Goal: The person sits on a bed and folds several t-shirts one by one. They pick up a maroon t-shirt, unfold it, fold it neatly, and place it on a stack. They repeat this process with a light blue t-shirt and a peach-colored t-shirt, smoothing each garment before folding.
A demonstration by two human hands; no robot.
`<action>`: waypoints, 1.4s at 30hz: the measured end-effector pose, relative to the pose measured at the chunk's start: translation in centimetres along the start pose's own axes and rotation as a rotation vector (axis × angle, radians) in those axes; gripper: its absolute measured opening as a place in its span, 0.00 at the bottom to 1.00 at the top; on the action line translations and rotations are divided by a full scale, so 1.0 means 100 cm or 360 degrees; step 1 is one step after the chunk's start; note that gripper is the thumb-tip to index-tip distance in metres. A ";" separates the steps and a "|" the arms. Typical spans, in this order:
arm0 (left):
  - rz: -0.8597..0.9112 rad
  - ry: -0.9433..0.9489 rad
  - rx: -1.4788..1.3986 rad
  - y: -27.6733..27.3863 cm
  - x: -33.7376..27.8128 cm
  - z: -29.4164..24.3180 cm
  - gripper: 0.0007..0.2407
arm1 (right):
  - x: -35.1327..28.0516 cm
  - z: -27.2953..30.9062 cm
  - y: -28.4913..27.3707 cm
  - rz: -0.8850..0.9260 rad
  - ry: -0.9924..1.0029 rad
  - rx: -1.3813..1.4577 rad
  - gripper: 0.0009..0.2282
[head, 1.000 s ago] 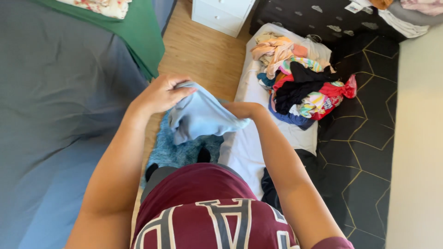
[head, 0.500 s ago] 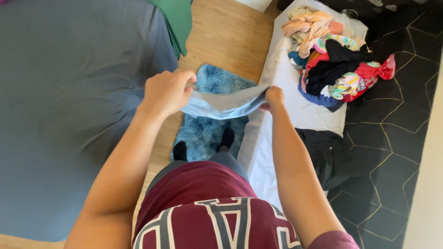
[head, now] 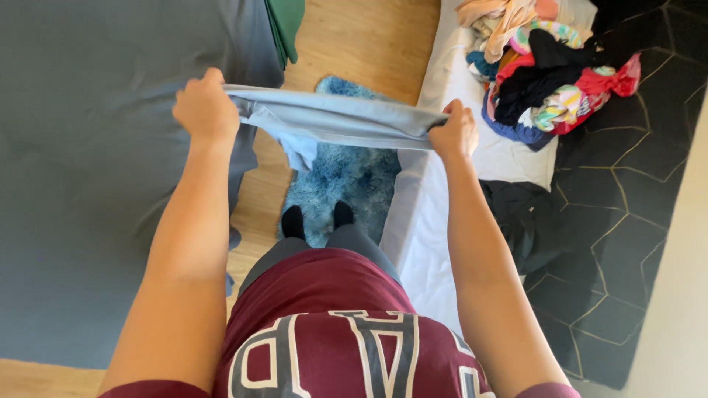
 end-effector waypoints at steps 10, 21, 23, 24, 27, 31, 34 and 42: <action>0.0377 -0.1758 -0.2409 0.095 -0.020 -0.036 0.10 | -0.016 -0.043 0.016 0.0622 0.0529 0.0706 0.20; 0.1149 -0.0096 -0.0537 0.029 -0.043 -0.103 0.11 | -0.008 -0.166 0.007 0.0570 0.1664 0.2484 0.15; 0.1076 -0.0094 -0.0622 0.042 -0.047 -0.095 0.12 | -0.005 -0.175 0.011 0.0672 0.1535 0.2407 0.14; 0.1008 -0.0096 -0.0698 0.046 -0.048 -0.091 0.12 | -0.004 -0.178 0.013 0.0776 0.1414 0.2328 0.14; 0.0811 -0.0712 -0.1049 0.078 -0.060 -0.060 0.11 | -0.004 -0.194 0.031 0.0964 0.1219 0.2078 0.15; 0.0682 -0.1281 -0.1688 0.048 -0.081 -0.081 0.14 | -0.002 -0.165 0.007 0.0677 0.1082 0.2468 0.07; 0.0648 -0.1550 -0.2072 0.108 -0.085 -0.060 0.15 | -0.012 -0.135 -0.006 0.0597 0.1197 0.2999 0.07; 0.0714 -0.1199 -0.1473 0.022 -0.061 -0.103 0.25 | 0.009 -0.159 0.010 0.0717 0.1063 0.2630 0.07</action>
Point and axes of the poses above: each hand's wrist, its own x-axis towards the middle knuckle, its own y-axis out of the palm, z = x × y, the point moved 7 cm from there along x, towards the middle knuckle
